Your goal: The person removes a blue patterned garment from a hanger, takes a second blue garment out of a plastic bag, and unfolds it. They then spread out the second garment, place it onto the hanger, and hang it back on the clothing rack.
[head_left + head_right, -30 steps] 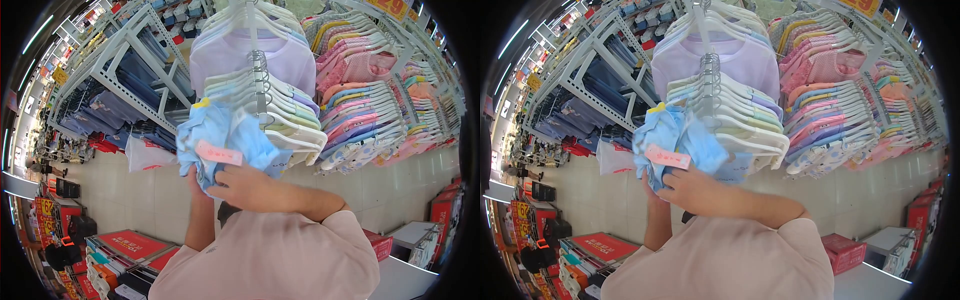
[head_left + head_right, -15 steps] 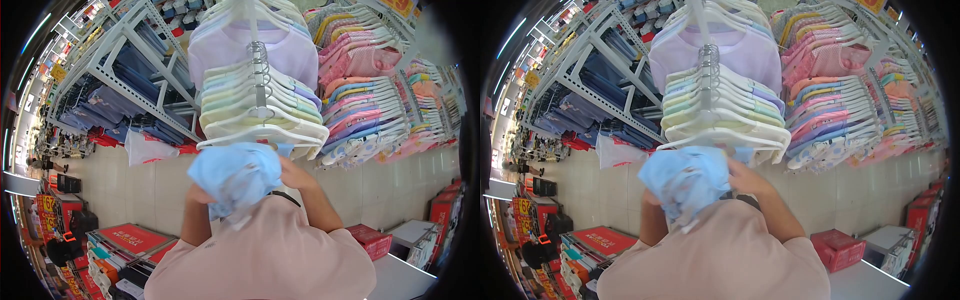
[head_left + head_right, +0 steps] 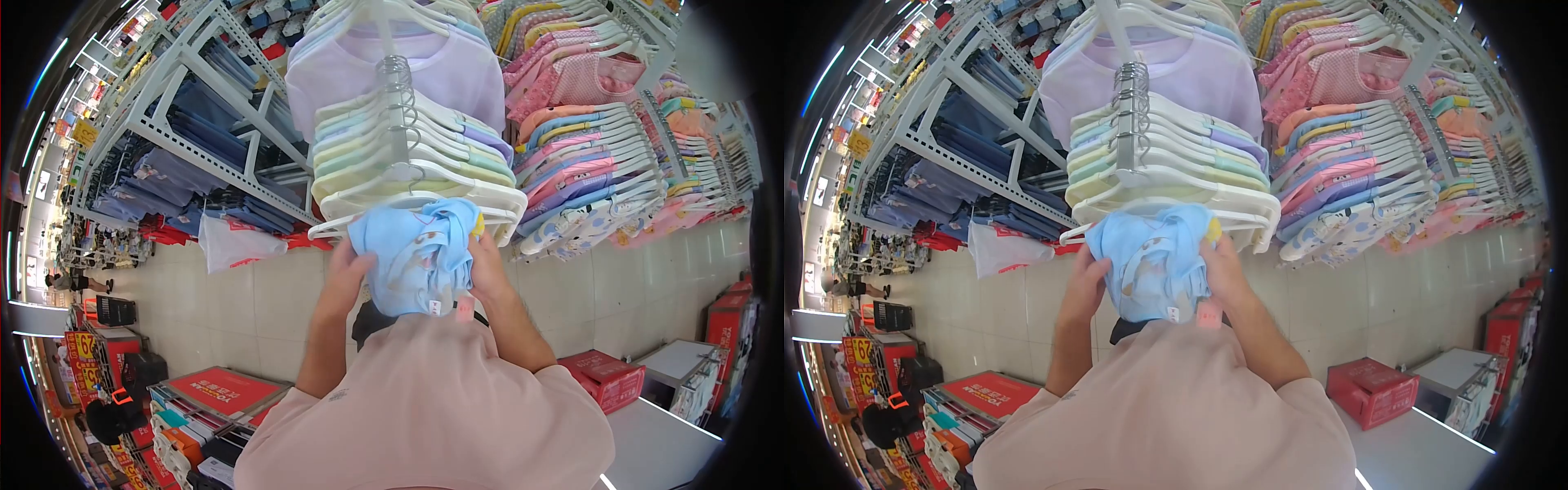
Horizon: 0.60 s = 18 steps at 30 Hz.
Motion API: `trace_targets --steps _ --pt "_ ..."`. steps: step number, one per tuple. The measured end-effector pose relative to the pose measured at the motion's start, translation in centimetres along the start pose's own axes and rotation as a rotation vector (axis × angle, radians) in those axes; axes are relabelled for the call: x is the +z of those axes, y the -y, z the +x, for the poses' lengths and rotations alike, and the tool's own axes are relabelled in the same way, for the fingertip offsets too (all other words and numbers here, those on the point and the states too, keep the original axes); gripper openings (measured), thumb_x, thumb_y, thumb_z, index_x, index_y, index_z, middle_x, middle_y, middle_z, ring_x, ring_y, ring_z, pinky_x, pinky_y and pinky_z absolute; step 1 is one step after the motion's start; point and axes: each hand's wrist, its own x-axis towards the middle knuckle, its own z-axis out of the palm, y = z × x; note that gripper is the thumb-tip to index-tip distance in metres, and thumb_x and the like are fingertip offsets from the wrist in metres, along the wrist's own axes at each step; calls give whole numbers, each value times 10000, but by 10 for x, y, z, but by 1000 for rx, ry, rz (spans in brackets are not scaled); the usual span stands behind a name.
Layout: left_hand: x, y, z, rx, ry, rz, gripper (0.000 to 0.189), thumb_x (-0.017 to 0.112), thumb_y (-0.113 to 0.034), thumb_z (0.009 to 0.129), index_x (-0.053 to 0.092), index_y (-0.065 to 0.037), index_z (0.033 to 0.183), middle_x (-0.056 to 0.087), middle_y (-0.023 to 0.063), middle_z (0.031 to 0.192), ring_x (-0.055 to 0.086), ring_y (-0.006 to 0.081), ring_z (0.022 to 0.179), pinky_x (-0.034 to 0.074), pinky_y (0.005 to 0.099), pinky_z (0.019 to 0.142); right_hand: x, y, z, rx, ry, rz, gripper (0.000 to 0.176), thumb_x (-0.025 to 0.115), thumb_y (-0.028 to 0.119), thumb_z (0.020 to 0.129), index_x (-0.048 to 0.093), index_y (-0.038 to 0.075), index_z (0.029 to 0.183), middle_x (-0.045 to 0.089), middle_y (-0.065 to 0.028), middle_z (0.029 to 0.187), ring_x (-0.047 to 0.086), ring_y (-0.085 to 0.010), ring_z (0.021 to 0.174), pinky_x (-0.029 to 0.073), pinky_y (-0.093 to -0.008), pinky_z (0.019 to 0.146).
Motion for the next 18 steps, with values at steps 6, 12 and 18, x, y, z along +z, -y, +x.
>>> trace_targets --steps 6,12,18 --pt "29 -17 -4 458 72 554 583 674 -42 820 497 12 1373 554 170 1370 532 288 1282 390 385 1103 6 11 -2 71 73 -60 314 504 145 1033 564 -10 1300 653 -82 1171 653 -164 1027 546 -330 881" --pt "35 -10 7 497 62 840 291 639 4 842 616 29 1131 607 188 1275 585 305 1190 445 379 1009 7 21 -3 96 140 -132 311 530 187 1038 593 -6 1273 666 -64 1139 646 -132 1005 539 -298 859" --pt "30 -19 5 478 -180 657 160 544 38 903 639 25 1032 675 111 1034 630 184 934 491 308 849 -12 36 -1 46 221 -651 393 675 248 926 636 -23 1207 702 -106 1098 664 -196 1002 521 -364 871"
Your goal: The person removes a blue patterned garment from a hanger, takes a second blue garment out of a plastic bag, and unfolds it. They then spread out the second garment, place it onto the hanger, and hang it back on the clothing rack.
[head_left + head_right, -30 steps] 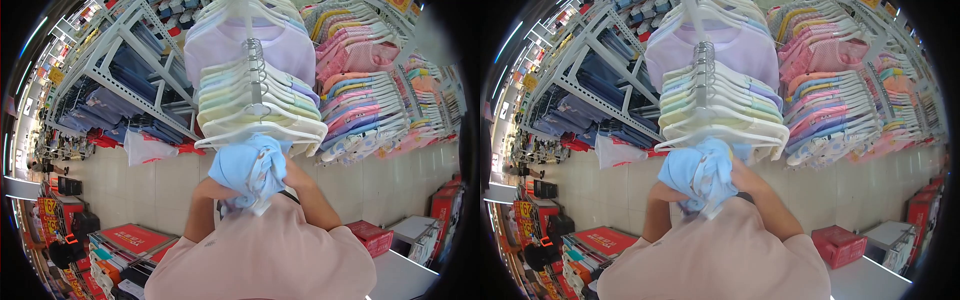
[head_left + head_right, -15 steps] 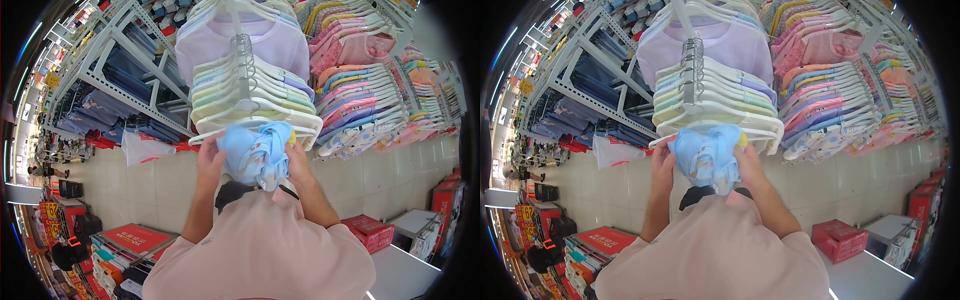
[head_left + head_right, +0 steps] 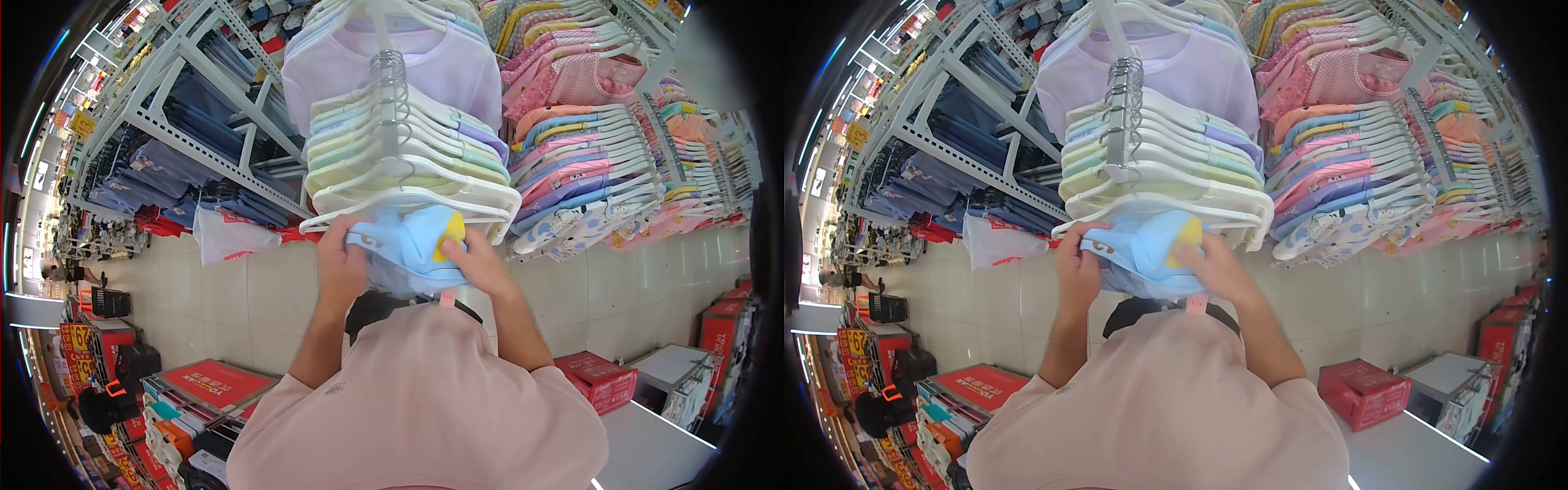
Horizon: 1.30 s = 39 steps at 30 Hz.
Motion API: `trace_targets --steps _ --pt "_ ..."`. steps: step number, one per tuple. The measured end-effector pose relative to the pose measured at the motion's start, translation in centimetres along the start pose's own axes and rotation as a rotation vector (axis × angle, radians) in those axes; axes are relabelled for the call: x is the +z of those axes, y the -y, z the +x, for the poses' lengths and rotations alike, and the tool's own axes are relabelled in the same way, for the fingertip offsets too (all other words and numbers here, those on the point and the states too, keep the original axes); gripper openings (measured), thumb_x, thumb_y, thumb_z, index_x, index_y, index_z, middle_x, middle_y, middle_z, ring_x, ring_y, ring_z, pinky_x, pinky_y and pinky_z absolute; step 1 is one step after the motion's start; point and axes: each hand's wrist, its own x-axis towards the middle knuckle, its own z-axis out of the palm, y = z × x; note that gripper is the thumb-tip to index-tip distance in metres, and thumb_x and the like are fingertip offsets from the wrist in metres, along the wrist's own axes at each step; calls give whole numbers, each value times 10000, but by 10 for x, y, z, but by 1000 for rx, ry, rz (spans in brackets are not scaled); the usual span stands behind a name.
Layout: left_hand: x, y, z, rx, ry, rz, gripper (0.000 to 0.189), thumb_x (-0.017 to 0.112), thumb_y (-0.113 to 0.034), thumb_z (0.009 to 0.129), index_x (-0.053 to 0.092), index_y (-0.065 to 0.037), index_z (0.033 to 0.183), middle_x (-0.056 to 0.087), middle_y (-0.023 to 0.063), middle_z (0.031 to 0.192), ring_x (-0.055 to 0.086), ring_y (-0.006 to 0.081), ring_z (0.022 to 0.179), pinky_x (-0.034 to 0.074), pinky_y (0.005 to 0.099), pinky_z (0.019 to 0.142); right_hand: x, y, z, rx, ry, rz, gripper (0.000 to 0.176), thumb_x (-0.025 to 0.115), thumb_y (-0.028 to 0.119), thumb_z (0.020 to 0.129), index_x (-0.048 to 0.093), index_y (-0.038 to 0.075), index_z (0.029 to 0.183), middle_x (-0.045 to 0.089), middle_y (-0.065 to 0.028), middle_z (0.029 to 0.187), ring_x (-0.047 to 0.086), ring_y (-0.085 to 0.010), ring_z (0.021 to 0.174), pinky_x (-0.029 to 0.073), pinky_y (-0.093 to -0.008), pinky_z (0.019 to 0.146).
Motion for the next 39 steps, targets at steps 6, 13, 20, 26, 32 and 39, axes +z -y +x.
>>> trace_targets --steps 6,13,20,26,32,39 --pt "-13 -4 5 -70 -159 -73 188 515 12 934 671 21 1039 691 69 906 625 121 837 489 261 790 -19 36 -18 -139 16 -561 543 808 291 745 652 -13 1167 713 -193 1030 688 -330 940 518 -396 839" --pt "-33 -3 12 10 -244 200 250 567 57 832 700 9 1038 698 118 911 656 198 855 495 299 782 -35 41 -22 -206 -244 -712 401 663 99 757 674 -16 1141 706 -229 944 678 -393 874 528 -411 787" --pt "-52 -5 12 92 -264 267 263 535 92 767 686 21 970 680 123 841 653 206 801 500 308 738 -41 39 -20 -439 -540 -494 341 519 -69 783 706 -34 1066 703 -189 898 686 -308 827 525 -340 768" --pt "-61 -8 3 -81 68 315 154 572 65 813 674 21 919 681 80 805 663 178 768 512 285 704 -41 32 -21 -365 -510 -247 266 536 -75 798 706 -29 997 706 -92 875 652 -165 827 505 -276 755" --pt "-33 -20 -2 -128 623 175 258 697 -50 832 664 1 1083 718 104 992 692 228 929 531 343 818 -7 34 -17 -75 -233 87 223 575 -34 797 701 -14 979 694 -81 891 646 -157 840 520 -286 767" --pt "47 -40 -16 -22 476 -76 445 704 -103 834 584 -20 1255 686 112 1141 659 255 1020 500 355 914 27 30 0 -168 -101 -324 425 678 15 698 670 15 1123 680 -134 982 658 -267 855 545 -340 756"
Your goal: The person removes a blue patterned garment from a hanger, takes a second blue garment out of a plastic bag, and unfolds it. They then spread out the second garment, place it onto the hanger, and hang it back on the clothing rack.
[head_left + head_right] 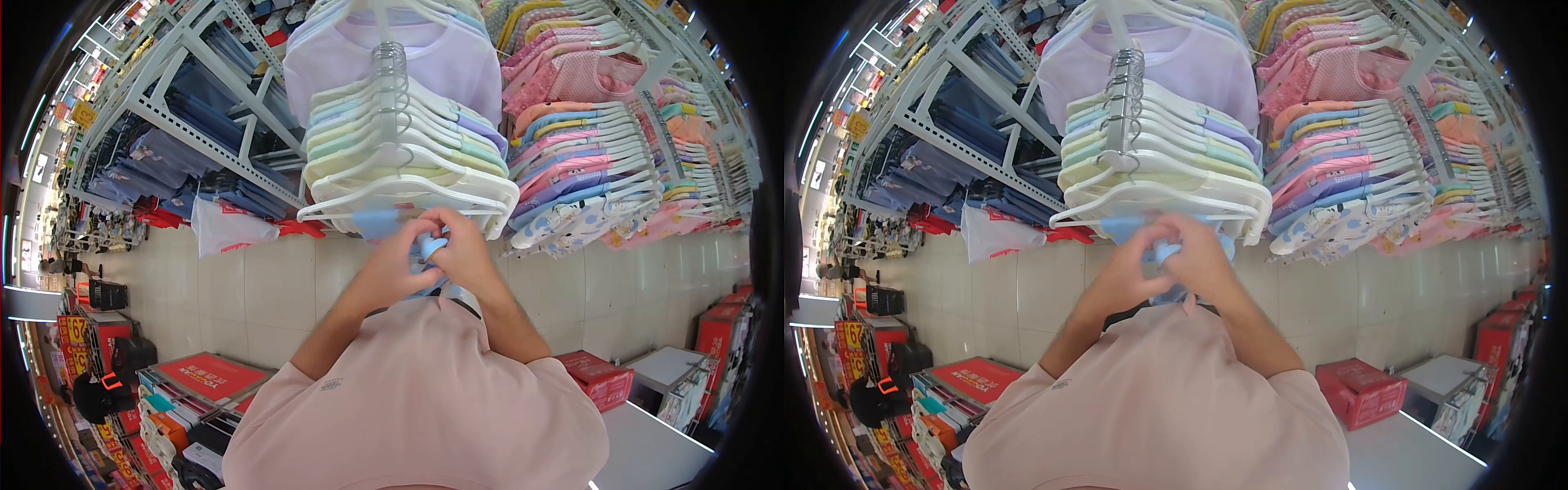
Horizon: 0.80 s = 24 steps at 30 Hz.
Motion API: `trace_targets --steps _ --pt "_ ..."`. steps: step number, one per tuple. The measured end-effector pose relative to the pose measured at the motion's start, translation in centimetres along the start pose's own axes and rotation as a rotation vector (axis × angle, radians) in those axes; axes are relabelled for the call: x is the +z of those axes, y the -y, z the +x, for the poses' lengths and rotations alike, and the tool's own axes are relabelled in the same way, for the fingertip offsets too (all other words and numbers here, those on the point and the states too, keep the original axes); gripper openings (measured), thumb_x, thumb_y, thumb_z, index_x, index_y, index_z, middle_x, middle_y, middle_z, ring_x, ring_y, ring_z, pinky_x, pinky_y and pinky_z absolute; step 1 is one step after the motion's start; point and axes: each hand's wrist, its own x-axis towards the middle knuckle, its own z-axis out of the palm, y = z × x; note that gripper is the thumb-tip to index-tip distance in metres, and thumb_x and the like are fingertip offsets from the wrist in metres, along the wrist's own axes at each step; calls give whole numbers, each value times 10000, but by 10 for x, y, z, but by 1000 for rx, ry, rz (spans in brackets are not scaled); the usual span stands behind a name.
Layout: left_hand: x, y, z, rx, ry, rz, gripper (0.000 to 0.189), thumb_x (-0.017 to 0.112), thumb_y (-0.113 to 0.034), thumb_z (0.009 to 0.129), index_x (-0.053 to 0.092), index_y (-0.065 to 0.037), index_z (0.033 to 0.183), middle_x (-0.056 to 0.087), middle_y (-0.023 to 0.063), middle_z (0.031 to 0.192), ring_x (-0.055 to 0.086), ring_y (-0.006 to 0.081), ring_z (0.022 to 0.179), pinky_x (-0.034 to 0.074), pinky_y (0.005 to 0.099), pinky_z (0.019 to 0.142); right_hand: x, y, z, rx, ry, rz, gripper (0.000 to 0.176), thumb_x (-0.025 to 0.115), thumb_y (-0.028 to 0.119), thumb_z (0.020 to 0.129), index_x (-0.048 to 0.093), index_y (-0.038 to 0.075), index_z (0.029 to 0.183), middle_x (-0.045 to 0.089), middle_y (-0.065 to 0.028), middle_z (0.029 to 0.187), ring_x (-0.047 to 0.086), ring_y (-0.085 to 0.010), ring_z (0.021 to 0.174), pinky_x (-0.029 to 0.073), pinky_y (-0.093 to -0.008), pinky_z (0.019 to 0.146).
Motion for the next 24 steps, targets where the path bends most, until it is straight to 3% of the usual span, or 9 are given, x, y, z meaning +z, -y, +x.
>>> trace_targets --steps 2,5,8,10,13,20,24 --pt "6 8 1 -11 -27 -28 433 671 -92 849 577 -30 1266 685 107 1129 654 238 991 499 343 882 -5 9 1 46 -23 -22 487 672 21 685 657 31 1171 672 -138 950 650 -282 827 541 -356 742" --pt "8 13 2 -99 8 -30 372 606 -63 878 589 -35 1249 681 91 1076 637 172 921 490 306 814 -7 14 -2 -62 -2 11 393 648 9 752 652 17 1145 576 -38 769 549 -126 698 480 -280 648" --pt "3 16 1 -142 -49 -56 296 550 -35 906 619 -27 1193 671 67 991 594 103 844 470 268 743 -23 16 -2 -12 62 -52 433 621 3 743 652 18 1174 577 -36 750 536 -122 672 471 -286 634" --pt "-2 23 0 -104 -159 5 253 525 -19 917 643 -15 1140 659 50 935 557 71 801 453 250 704 -27 10 -3 -25 80 -79 433 620 9 745 656 16 1177 586 -47 751 539 -127 664 470 -293 630" --pt "-11 26 2 -85 -322 -165 208 515 -20 929 664 -3 1074 642 24 890 527 69 776 431 254 672 -26 -10 -7 -65 43 -166 401 614 10 751 669 6 1147 597 -67 753 553 -141 662 475 -297 636" --pt "-37 21 -8 -178 -285 -98 173 513 -6 925 661 9 1013 594 -9 854 509 62 784 430 237 710 -15 -25 -11 -138 -221 -151 277 561 -15 809 695 -31 1051 652 -94 791 616 -166 703 498 -297 679" --pt "-42 36 -13 -140 -297 -97 136 552 -11 898 653 7 987 595 11 831 533 94 797 437 246 742 -11 -30 -7 32 -38 0 298 527 41 854 692 -28 1093 700 -163 871 677 -258 701 538 -378 663"
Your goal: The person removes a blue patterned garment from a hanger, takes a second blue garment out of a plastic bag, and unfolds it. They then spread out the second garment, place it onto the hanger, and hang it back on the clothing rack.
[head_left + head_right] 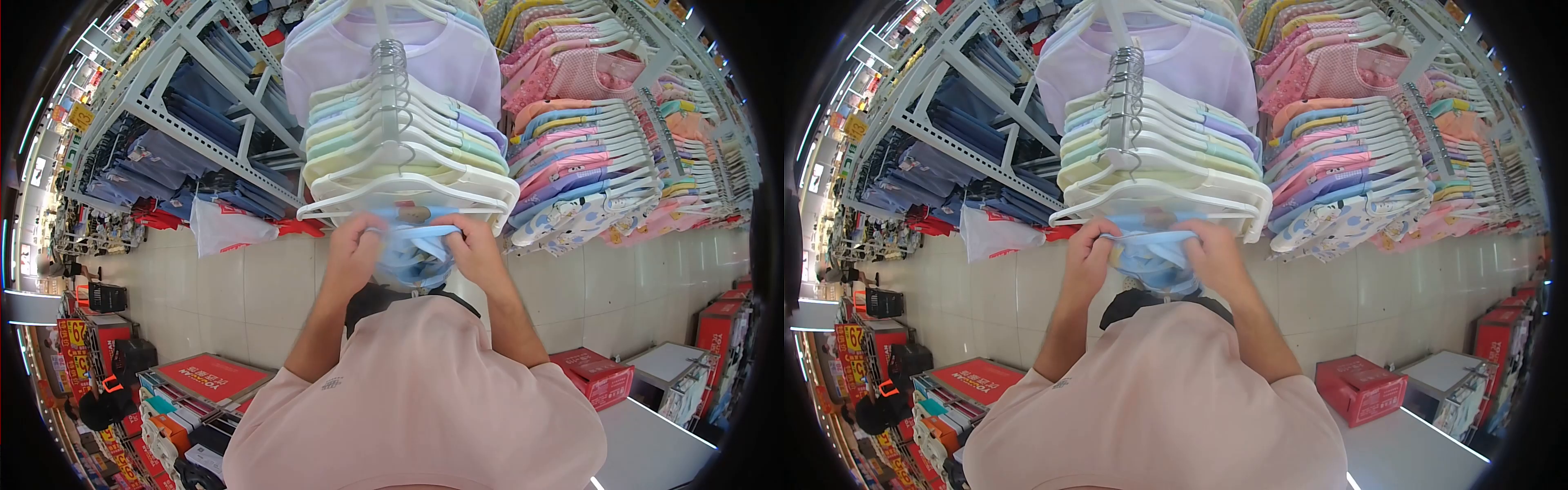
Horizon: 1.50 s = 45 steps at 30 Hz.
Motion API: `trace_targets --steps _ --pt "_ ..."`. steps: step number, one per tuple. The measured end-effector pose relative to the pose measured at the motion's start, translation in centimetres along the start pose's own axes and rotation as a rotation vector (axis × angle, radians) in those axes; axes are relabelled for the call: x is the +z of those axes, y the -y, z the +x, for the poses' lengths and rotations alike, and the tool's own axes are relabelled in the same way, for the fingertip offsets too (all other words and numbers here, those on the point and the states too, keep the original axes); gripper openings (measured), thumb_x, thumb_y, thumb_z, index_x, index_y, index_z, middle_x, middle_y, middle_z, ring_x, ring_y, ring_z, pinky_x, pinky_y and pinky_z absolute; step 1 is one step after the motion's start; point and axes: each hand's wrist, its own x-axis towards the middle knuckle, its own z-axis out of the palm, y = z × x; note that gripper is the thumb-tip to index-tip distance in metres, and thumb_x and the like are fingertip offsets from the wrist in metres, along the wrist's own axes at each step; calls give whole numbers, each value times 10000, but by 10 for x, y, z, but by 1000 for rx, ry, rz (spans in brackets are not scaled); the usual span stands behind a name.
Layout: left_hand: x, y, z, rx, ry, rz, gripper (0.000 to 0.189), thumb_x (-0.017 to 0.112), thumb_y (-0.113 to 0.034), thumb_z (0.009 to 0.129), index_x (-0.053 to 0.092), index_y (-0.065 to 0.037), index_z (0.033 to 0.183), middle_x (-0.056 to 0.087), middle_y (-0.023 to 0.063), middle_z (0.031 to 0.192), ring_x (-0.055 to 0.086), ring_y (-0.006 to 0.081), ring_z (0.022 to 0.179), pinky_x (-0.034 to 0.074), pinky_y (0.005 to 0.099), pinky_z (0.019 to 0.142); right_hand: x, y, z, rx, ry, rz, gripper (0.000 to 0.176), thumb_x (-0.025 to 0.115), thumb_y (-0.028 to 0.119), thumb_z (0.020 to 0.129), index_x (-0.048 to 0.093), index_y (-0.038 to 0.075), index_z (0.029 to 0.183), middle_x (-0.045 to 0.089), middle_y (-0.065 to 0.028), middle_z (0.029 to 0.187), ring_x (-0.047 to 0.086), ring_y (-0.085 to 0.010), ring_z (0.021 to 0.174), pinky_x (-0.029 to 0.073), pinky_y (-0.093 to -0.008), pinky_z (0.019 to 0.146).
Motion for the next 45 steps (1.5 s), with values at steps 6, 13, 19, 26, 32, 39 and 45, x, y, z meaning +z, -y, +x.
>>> trace_targets --steps 6,13,19,26,32,39,45 --pt "17 -31 -8 120 102 272 172 662 -58 856 685 -40 1026 630 84 794 608 200 737 485 310 700 18 23 4 -59 65 -45 297 554 100 863 699 -28 1088 716 -188 878 688 -315 768 531 -410 735" --pt "4 -23 -2 115 94 407 204 744 -139 848 722 -52 1032 669 151 750 610 246 595 491 348 626 26 12 7 -129 13 -55 258 571 95 877 723 -10 1057 677 -83 743 584 -106 604 472 -289 576" --pt "0 -9 -3 201 232 462 175 729 -113 862 733 -26 1014 699 147 817 652 290 686 492 366 638 25 11 4 -43 10 -53 257 582 88 873 713 -34 1058 678 -94 741 625 -133 584 501 -305 585" --pt "-1 -9 -5 228 -127 214 170 659 -44 909 707 49 1043 734 147 914 679 206 800 515 306 740 32 -32 13 -295 -176 -322 276 602 70 839 708 -42 1068 702 -143 780 682 -174 661 535 -346 644" --pt "-5 -8 -7 124 -188 143 176 650 -60 937 704 55 1059 725 103 896 633 130 801 500 275 748 25 -10 5 -7 -24 -226 272 648 118 831 716 -31 1048 699 -134 754 661 -165 652 516 -330 628" --pt "-4 -10 -11 51 -163 54 179 635 -79 959 709 49 1060 721 76 911 625 112 816 504 276 748 22 7 5 95 120 -39 397 679 163 889 656 -16 1243 707 -133 971 662 -131 786 532 -274 695" --pt "8 -7 -13 46 -104 -53 209 607 -60 929 706 37 1085 739 110 900 670 134 786 534 286 727 44 9 -4 141 307 701 539 677 45 890 534 -8 1407 624 -131 1260 677 -190 992 538 -310 863"
